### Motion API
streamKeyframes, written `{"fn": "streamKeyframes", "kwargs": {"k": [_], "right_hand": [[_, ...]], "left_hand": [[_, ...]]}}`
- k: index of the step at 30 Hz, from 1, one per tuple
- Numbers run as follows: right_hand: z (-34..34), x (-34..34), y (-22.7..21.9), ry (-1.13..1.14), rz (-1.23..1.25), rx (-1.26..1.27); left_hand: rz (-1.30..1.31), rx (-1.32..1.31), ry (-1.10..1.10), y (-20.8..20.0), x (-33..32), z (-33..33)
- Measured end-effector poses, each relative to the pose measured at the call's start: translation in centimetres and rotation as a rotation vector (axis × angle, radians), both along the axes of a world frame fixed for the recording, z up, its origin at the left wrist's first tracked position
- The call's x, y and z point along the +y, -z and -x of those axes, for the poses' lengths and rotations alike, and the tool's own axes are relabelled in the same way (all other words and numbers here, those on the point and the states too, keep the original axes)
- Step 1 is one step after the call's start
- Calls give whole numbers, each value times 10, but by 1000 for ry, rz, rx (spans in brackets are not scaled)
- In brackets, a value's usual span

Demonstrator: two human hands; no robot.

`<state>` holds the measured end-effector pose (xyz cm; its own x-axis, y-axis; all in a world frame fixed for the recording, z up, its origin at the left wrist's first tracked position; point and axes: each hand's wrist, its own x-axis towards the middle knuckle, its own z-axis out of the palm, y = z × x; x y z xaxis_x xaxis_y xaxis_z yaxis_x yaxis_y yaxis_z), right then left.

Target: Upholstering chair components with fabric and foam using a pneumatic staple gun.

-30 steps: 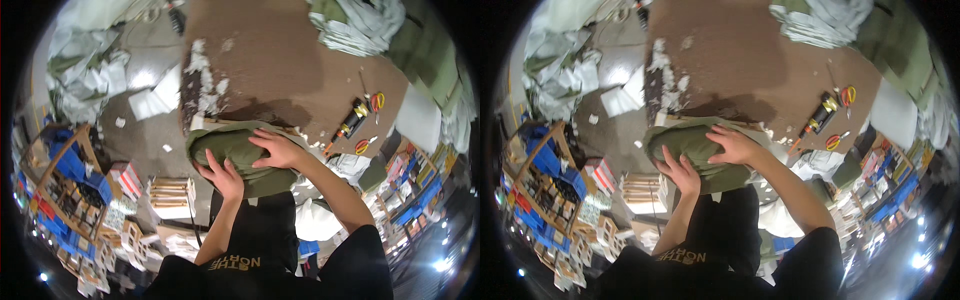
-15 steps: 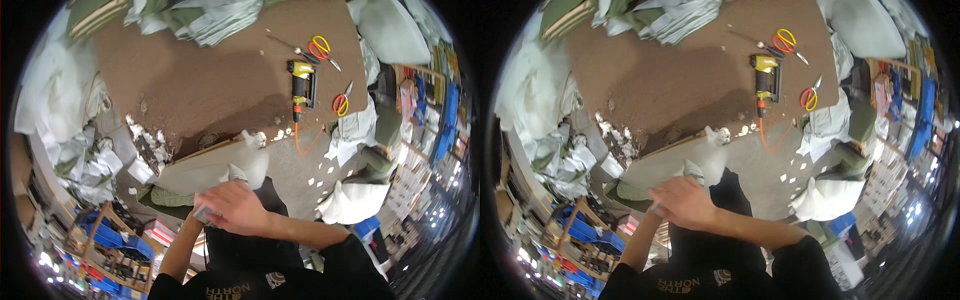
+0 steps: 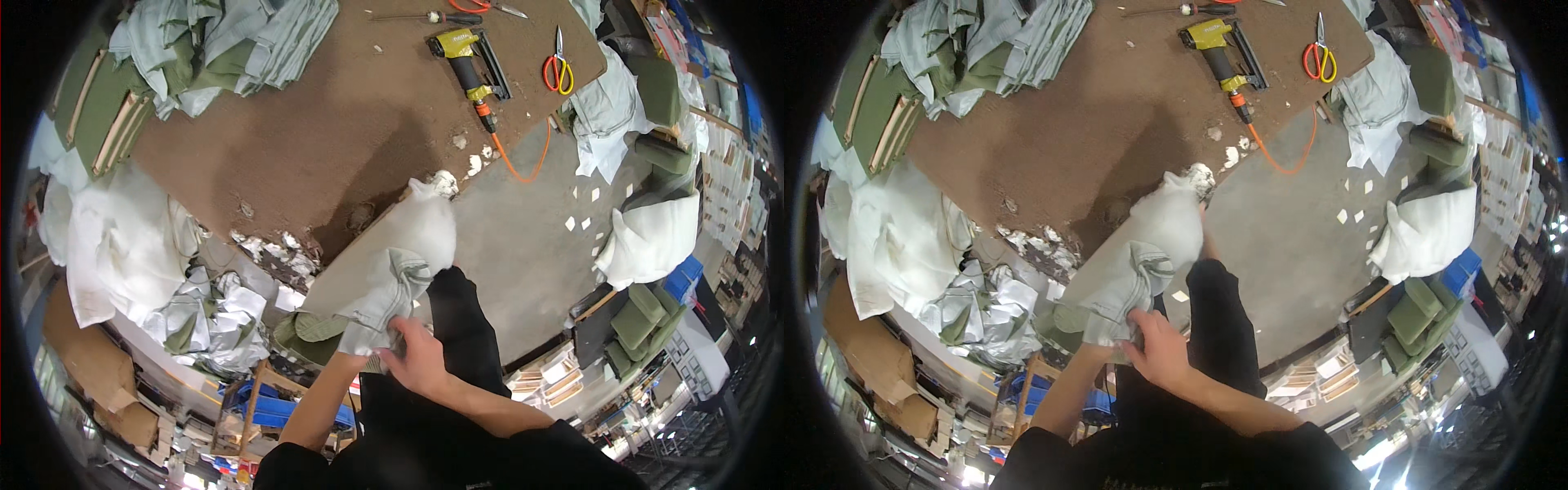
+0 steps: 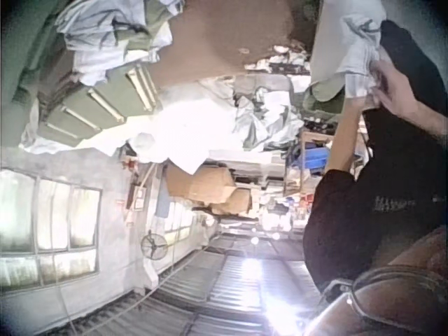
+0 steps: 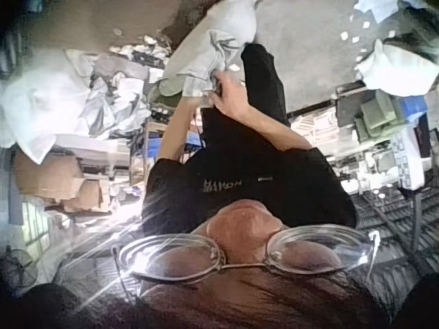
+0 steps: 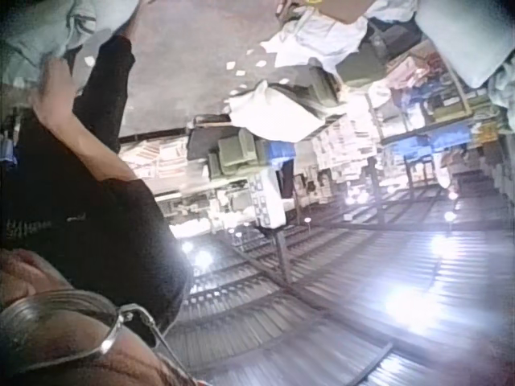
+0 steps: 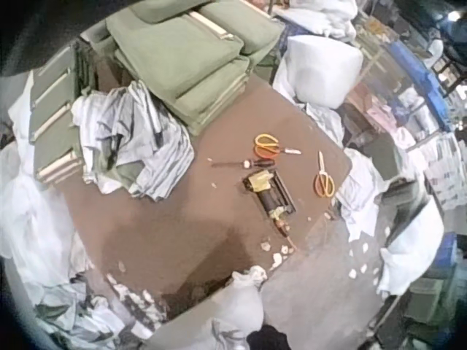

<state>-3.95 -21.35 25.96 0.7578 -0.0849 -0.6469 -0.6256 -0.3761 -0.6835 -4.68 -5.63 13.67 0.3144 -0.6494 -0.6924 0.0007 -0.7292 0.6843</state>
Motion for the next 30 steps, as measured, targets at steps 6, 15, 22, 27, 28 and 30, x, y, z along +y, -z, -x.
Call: {"fn": "streamKeyframes", "kwargs": {"k": [6,15,22,27,28,30], "right_hand": [[18,9,-17,315,-5,-310],[27,35,-16,638,-304,-216],[3,2,26,828,-184,-327],[0,-38,49,128,21,-230],[0,-42,53,116,7,-239],[0,-44,63,231,-30,-319]], "left_hand": [[-27,-34,64,12,23,-23],[-77,12,175,21,13,-9],[-133,3,205,39,-20,-34],[-131,-11,175,39,-14,-52],[-131,-13,174,39,-14,-52],[-155,-1,179,39,-18,-49]]}}
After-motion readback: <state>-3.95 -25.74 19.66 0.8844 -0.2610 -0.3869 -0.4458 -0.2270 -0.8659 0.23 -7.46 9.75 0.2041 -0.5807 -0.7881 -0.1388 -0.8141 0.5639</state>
